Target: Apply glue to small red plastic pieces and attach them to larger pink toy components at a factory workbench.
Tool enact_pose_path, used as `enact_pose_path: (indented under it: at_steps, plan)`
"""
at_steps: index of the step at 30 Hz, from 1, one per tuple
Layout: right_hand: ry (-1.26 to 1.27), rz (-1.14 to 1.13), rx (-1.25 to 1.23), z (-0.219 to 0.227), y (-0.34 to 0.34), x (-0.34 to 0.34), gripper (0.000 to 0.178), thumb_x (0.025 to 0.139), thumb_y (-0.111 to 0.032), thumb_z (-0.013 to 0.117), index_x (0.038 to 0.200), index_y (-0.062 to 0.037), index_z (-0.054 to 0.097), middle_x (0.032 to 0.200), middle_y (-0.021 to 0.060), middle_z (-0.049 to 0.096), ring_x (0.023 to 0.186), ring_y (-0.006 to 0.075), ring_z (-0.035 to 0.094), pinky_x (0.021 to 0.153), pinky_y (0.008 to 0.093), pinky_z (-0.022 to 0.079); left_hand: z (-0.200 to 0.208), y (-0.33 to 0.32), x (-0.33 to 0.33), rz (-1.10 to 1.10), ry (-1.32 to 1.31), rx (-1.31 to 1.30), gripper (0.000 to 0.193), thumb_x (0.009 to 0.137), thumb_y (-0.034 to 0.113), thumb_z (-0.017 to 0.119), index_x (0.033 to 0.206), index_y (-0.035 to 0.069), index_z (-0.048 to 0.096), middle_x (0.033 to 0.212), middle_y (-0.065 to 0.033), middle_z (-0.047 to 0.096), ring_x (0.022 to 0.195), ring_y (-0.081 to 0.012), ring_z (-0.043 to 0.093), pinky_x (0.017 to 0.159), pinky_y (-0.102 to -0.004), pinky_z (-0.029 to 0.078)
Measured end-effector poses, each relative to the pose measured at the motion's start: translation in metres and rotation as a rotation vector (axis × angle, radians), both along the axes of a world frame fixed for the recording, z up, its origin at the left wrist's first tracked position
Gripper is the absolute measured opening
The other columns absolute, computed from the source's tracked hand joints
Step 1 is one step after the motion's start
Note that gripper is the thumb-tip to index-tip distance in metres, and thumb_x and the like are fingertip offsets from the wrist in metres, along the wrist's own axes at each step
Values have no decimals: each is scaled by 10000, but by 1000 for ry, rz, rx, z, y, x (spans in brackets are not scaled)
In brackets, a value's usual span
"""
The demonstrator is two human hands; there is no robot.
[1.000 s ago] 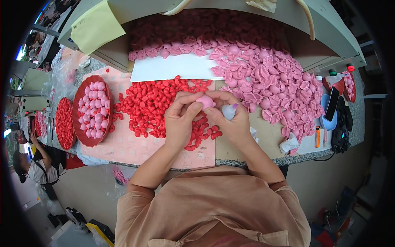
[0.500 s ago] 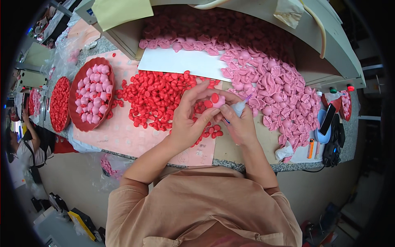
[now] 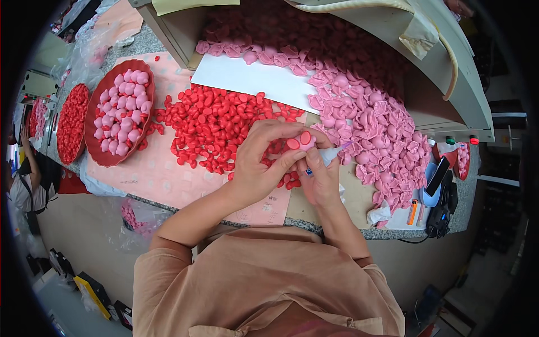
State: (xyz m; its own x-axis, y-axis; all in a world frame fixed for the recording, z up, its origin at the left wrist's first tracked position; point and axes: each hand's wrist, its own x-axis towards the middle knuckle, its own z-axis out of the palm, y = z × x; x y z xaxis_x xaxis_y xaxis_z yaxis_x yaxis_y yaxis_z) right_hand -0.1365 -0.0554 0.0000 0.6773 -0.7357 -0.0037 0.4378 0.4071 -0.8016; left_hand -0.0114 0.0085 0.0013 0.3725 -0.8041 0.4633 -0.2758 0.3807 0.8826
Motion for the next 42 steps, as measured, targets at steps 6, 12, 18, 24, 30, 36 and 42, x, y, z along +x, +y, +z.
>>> enact_pose_path:
  at_steps: [6, 12, 18, 24, 30, 36, 42]
  plan:
    - [5, -11, 10, -3, 1, 0, 340, 897, -181, 548, 1187, -20, 475, 922, 15, 531, 648, 49, 424, 566, 196, 368, 5, -1, 5, -10, -166, -19, 347, 772, 44, 661, 1098, 13, 545, 1039, -93, 538, 1029, -226, 478, 952, -351, 369]
    - [-47, 30, 177, 0, 1, 0, 310, 900, -183, 550, 1164, -30, 496, 895, 4, 543, 661, 47, 452, 567, 191, 385, 3, -2, 4, -14, -173, -23, 452, 769, 32, 660, 1190, 9, 497, 1050, -102, 539, 1007, -212, 513, 981, -364, 353]
    - [77, 45, 229, -5, -9, -4, 337, 883, -178, 579, 1181, -43, 495, 841, 1, 556, 710, 75, 522, 611, 217, 456, 0, -5, 5, 69, -250, 7, 648, 769, 3, 659, 1326, 18, 329, 1090, -110, 540, 982, -169, 558, 946, -346, 387]
    - [67, 74, 165, 0, -22, -11, 313, 889, -172, 559, 1161, -24, 513, 913, 23, 572, 739, 97, 532, 654, 244, 446, 6, -10, 12, -155, 350, 206, 334, 873, 105, 578, 1195, 30, 526, 1029, -23, 532, 907, -87, 552, 735, -209, 477]
    - [304, 67, 3, 7, -25, -13, 309, 883, -141, 561, 1155, 1, 523, 959, 47, 593, 818, 111, 563, 719, 261, 468, 1, -10, 25, -355, 700, 403, 272, 859, 94, 595, 1118, 16, 568, 984, -71, 618, 863, -106, 597, 689, -222, 512]
    - [358, 157, 13, 9, -30, -22, 331, 870, -117, 584, 1170, 13, 532, 995, 58, 613, 885, 94, 579, 755, 221, 472, 8, -11, 34, -421, 700, 600, 210, 862, 50, 567, 1062, -13, 568, 1046, -106, 605, 921, -157, 616, 802, -278, 528]
    - [446, 208, -69, 7, -33, -25, 337, 852, -110, 601, 1162, 9, 545, 977, 39, 613, 831, 73, 570, 719, 212, 469, 15, -17, 35, -482, 691, 675, 202, 848, 43, 584, 1041, -5, 553, 1017, -93, 615, 919, -141, 613, 796, -273, 529]
